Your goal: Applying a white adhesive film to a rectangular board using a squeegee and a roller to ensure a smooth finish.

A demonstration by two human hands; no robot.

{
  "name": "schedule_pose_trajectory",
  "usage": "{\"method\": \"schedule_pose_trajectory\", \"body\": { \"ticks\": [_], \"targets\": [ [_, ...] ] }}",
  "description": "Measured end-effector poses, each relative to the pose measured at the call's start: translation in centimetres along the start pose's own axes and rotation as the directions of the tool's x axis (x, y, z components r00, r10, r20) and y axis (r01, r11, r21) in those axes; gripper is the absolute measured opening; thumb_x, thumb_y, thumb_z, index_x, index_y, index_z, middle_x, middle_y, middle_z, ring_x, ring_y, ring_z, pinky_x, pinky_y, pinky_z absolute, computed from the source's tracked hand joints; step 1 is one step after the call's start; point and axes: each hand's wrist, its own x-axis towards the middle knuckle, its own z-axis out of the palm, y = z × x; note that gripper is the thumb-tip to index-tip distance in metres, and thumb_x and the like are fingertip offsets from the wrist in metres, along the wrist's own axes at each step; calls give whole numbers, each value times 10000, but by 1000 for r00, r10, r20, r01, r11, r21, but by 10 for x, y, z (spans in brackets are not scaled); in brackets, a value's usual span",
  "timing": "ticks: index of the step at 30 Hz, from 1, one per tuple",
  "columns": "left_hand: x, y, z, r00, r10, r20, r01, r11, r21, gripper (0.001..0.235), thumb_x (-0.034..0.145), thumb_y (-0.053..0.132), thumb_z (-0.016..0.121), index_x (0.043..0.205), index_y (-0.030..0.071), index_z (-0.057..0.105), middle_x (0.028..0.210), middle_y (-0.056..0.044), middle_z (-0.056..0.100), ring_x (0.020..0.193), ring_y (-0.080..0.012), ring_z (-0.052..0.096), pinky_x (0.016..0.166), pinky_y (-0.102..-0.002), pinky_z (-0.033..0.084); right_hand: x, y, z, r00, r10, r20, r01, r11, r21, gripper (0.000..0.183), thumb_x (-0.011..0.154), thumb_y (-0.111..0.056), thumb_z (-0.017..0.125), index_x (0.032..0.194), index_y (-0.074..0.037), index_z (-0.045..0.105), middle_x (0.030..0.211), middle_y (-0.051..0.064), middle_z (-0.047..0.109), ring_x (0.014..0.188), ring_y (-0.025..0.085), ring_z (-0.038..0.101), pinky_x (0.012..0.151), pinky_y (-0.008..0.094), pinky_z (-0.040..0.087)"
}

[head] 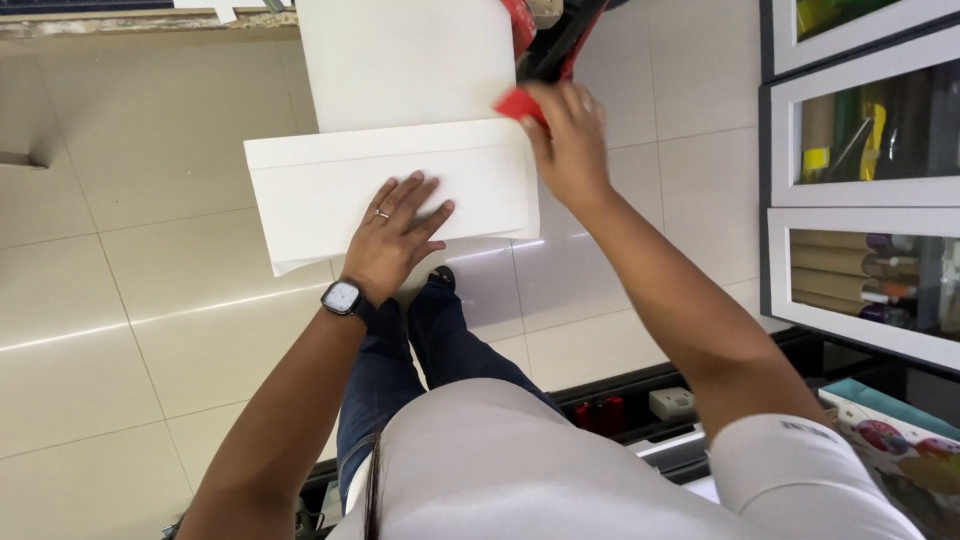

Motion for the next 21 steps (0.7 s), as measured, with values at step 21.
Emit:
{"method": "schedule_pose_trajectory", "body": {
  "ticks": [21],
  "targets": [
    [-1,2,-2,1000,-6,-8,6,1000,0,493,939,438,729,1405,290,666,1408,-20,605,1425,-262,493,1238,-461,358,-49,2,27,998,-62,-3,57,927,-371,236,1004,-150,589,1209,-236,669,953,7,510,931,256,527,820,434,399]
  ]
}}
